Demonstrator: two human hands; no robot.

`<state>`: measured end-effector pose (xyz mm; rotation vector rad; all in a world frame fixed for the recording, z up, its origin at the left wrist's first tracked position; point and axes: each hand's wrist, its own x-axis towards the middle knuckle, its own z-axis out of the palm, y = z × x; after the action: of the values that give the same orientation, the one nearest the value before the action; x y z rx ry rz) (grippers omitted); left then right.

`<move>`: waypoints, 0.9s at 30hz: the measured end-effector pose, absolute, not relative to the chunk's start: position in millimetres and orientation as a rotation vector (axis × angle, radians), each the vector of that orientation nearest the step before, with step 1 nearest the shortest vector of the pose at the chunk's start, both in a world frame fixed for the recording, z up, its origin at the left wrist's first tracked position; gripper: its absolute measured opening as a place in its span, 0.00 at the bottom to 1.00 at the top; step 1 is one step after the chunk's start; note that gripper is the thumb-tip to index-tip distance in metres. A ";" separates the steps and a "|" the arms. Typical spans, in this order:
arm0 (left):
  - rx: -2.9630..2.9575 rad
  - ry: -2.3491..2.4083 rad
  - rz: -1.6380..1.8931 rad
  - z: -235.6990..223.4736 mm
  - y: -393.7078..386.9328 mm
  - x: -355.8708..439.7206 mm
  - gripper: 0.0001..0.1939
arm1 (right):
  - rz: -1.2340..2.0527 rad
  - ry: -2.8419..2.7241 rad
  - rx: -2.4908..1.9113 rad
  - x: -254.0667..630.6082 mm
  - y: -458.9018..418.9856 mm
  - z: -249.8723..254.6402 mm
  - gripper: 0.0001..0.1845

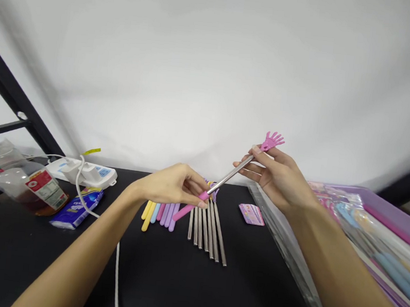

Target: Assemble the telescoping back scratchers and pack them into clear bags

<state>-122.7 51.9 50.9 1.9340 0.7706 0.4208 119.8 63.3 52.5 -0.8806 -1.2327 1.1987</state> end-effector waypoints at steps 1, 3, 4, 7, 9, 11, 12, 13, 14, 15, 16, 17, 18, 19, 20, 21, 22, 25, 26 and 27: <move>1.937 0.771 0.433 50.3 52.6 -123.3 0.12 | 1.182 -1.235 -0.869 120.3 63.4 52.9 0.15; 1.918 0.798 0.481 48.6 53.9 -125.4 0.15 | 1.146 -1.254 -0.831 123.0 64.2 52.7 0.14; 1.893 0.819 0.511 47.9 54.4 -126.8 0.18 | 1.128 -1.271 -0.818 125.2 64.8 52.4 0.14; 1.826 0.883 0.578 47.0 55.4 -130.5 0.27 | 1.092 -1.337 -0.839 133.8 67.1 50.8 0.13; 1.848 0.913 0.610 47.4 55.8 -131.5 0.27 | 1.070 -1.368 -0.863 139.1 68.7 49.5 0.13; 1.889 0.920 0.666 47.9 56.2 -131.0 0.24 | 1.044 -1.375 -0.860 142.3 70.3 47.8 0.14; 1.893 0.910 0.702 47.8 56.3 -130.2 0.22 | 1.031 -1.372 -0.849 143.0 71.0 46.7 0.15; 1.882 0.892 0.738 47.5 56.4 -129.2 0.20 | 1.019 -1.368 -0.834 143.0 71.6 45.5 0.15; 1.858 0.867 0.770 46.8 56.3 -128.0 0.19 | 1.007 -1.364 -0.814 142.5 72.0 44.1 0.15; 1.827 0.836 0.797 46.0 56.2 -126.6 0.17 | 0.999 -1.368 -0.795 141.6 72.3 42.8 0.15; 1.792 0.802 0.815 44.9 56.0 -125.1 0.17 | 0.991 -1.379 -0.777 140.3 72.3 41.5 0.15; 1.758 0.766 0.823 43.6 55.7 -123.5 0.17 | 0.986 -1.394 -0.763 138.7 72.1 40.3 0.15; 1.729 0.732 0.822 42.3 55.4 -121.7 0.17 | 0.983 -1.411 -0.752 137.1 71.7 39.3 0.15; 1.705 0.704 0.814 41.2 55.1 -120.0 0.18 | 0.982 -1.426 -0.740 135.7 71.3 38.6 0.15; 1.688 0.680 0.805 40.1 54.8 -118.2 0.18 | 0.986 -1.441 -0.729 134.6 71.0 38.0 0.15; 1.677 0.665 0.798 39.3 54.7 -116.5 0.18 | 0.993 -1.454 -0.717 134.2 70.8 37.7 0.15; 1.675 0.661 0.794 38.6 54.7 -115.0 0.17 | 1.008 -1.468 -0.705 134.6 70.9 37.6 0.15; 1.742 0.728 0.779 37.5 56.1 -112.8 0.14 | 1.083 -1.515 -0.726 141.4 71.7 39.3 0.15; 1.805 0.779 0.778 37.2 57.2 -113.2 0.13 | 1.122 -1.521 -0.761 145.3 71.9 41.0 0.18; 1.895 0.848 0.781 36.8 58.5 -114.2 0.13 | 1.168 -1.512 -0.800 149.6 71.8 43.3 0.23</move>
<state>-114.2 58.5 36.8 1.8952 0.8476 0.7814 149.6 71.8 43.3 -0.8005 -1.5122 1.1684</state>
